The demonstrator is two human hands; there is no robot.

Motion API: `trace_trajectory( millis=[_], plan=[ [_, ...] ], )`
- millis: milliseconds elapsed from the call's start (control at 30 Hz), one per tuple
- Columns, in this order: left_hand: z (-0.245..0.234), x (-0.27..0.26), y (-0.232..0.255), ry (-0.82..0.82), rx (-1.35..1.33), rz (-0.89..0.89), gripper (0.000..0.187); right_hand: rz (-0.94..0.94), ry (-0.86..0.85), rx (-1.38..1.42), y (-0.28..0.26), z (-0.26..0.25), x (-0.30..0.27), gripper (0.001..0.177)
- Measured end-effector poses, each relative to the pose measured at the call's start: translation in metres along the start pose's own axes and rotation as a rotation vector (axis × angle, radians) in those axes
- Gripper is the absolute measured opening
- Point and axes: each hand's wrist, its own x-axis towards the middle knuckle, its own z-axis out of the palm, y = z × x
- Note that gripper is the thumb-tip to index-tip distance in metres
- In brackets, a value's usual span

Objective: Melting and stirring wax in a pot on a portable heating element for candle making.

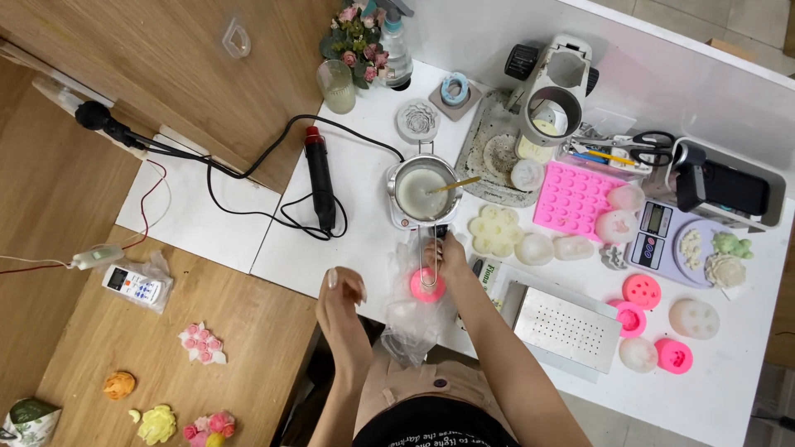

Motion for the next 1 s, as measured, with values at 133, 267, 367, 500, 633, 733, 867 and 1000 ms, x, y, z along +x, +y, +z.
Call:
trace_trajectory(
  millis=[133,267,367,500,633,733,867,1000],
  plan=[
    [0.016,0.015,0.004,-0.133,0.049,-0.005,0.038,0.103,0.039,0.05,-0.009,0.011,0.0,0.042],
    [0.023,0.017,-0.004,-0.142,0.047,-0.025,0.04,0.124,0.035,0.02,-0.023,0.01,0.005,0.037],
    [0.023,0.018,-0.002,-0.161,0.078,-0.03,0.04,0.281,0.016,0.033,-0.028,-0.004,0.023,0.034],
    [0.017,0.021,-0.001,-0.172,0.119,-0.008,0.041,0.399,0.047,-0.02,-0.033,-0.006,0.022,0.033],
    [0.014,0.024,0.002,-0.138,0.12,-0.016,0.041,0.413,0.059,-0.038,-0.04,0.011,-0.002,0.038],
    [0.012,0.024,0.002,-0.127,0.135,-0.037,0.041,0.325,0.133,-0.083,-0.04,0.017,-0.018,0.047],
    [0.013,0.024,-0.002,-0.135,0.152,-0.051,0.042,0.192,0.105,-0.297,-0.025,0.021,-0.025,0.045],
    [0.018,0.023,0.0,-0.169,0.153,-0.046,0.042,0.213,0.044,-0.154,-0.025,0.016,-0.015,0.044]
  ],
)
